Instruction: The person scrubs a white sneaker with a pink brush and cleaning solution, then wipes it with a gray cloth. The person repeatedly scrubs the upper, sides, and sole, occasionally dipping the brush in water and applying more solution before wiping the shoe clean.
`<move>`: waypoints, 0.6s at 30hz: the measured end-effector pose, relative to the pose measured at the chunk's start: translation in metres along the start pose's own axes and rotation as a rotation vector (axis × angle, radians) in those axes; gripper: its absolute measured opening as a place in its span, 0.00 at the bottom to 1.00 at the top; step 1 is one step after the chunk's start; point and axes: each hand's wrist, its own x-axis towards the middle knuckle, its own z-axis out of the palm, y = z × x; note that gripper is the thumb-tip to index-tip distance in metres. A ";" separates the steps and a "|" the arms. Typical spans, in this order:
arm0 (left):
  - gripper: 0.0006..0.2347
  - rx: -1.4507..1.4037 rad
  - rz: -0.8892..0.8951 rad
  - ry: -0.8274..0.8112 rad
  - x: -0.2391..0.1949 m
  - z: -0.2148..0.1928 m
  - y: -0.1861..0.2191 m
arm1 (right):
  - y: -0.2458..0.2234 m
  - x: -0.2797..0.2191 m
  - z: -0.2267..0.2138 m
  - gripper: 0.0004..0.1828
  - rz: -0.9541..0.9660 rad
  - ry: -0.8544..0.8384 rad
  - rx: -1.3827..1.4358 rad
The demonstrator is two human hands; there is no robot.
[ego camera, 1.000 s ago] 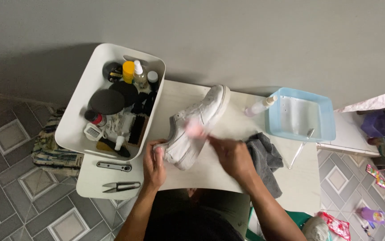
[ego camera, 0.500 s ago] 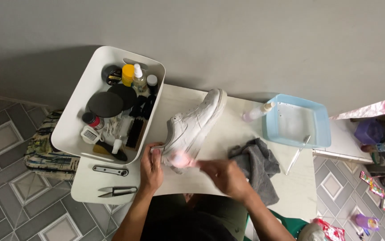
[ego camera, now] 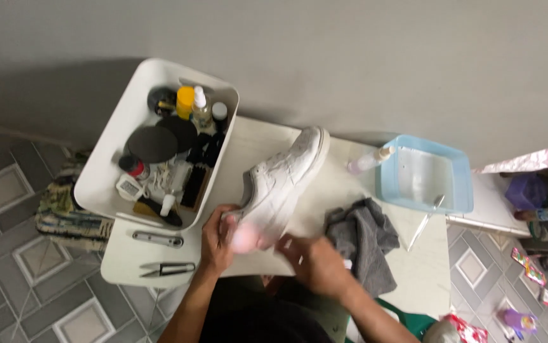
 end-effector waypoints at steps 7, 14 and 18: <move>0.18 0.003 -0.041 0.004 -0.014 0.000 -0.025 | 0.021 0.024 -0.008 0.09 -0.011 0.056 -0.087; 0.20 -0.022 -0.062 0.012 -0.005 0.001 -0.021 | 0.065 0.053 -0.034 0.11 0.055 0.175 0.095; 0.19 -0.010 -0.054 0.030 -0.003 0.004 -0.017 | 0.032 0.046 -0.039 0.16 -0.197 -0.047 0.092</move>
